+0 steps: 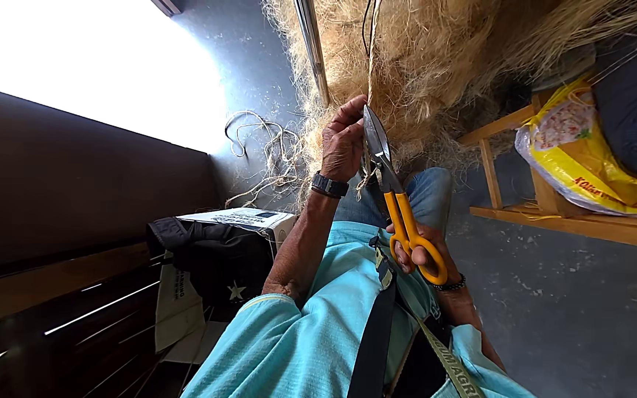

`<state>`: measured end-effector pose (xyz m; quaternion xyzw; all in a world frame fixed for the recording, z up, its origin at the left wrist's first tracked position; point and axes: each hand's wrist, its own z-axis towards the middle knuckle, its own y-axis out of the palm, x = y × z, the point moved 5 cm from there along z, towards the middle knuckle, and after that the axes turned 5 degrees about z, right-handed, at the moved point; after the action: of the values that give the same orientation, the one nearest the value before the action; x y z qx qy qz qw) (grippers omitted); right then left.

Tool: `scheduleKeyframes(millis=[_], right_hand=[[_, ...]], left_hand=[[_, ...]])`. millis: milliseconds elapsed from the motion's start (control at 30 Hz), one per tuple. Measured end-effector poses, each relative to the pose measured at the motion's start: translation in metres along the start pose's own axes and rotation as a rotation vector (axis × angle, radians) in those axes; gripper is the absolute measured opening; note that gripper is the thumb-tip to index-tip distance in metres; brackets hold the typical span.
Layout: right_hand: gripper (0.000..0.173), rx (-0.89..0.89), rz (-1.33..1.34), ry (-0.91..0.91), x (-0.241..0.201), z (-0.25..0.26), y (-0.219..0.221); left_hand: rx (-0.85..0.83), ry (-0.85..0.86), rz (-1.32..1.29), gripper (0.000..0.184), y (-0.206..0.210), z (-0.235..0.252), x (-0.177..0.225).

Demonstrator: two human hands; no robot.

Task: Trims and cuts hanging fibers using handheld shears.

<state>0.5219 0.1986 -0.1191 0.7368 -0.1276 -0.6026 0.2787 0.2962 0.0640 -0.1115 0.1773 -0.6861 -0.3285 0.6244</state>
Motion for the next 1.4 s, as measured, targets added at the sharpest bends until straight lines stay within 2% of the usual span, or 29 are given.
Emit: scheduleKeyframes(millis=[133, 233, 367, 500, 667, 867, 967, 1067, 1400], right_hand=[[0.105, -0.099, -0.037, 0.001, 0.006, -0.005, -0.004], [0.111, -0.056, -0.088, -0.043, 0.001, -0.005, -0.006], [0.104, 0.031, -0.206, -0.135, -0.02, -0.004, -0.008], [0.069, 0.089, -0.063, -0.219, -0.034, -0.001, -0.003], [0.052, 0.307, -0.061, -0.287, -0.041, 0.006, -0.014], [0.059, 0.413, -0.26, -0.414, -0.07, 0.003, -0.021], [0.064, 0.419, -0.307, -0.439, -0.073, -0.003, -0.022], [0.061, 0.415, -0.303, -0.442, -0.067, -0.007, -0.019], [0.056, 0.472, -0.294, -0.412, -0.049, -0.023, -0.031]], left_hand=[[-0.008, -0.065, -0.048, 0.034, 0.001, 0.002, 0.001], [-0.007, -0.16, -0.1, 0.036, 0.003, 0.002, -0.001], [-0.051, -0.238, -0.181, 0.037, 0.005, 0.0, -0.004], [-0.124, -0.262, -0.24, 0.031, 0.009, -0.002, -0.005], [-0.12, -0.219, -0.087, 0.029, 0.015, -0.012, -0.004], [-0.224, -0.236, -0.078, 0.036, 0.028, -0.024, -0.01], [-0.204, -0.248, -0.099, 0.04, 0.022, -0.023, -0.016], [-0.194, -0.234, -0.077, 0.039, 0.017, -0.023, -0.018], [-0.065, -0.17, 0.209, 0.028, 0.003, -0.031, -0.001]])
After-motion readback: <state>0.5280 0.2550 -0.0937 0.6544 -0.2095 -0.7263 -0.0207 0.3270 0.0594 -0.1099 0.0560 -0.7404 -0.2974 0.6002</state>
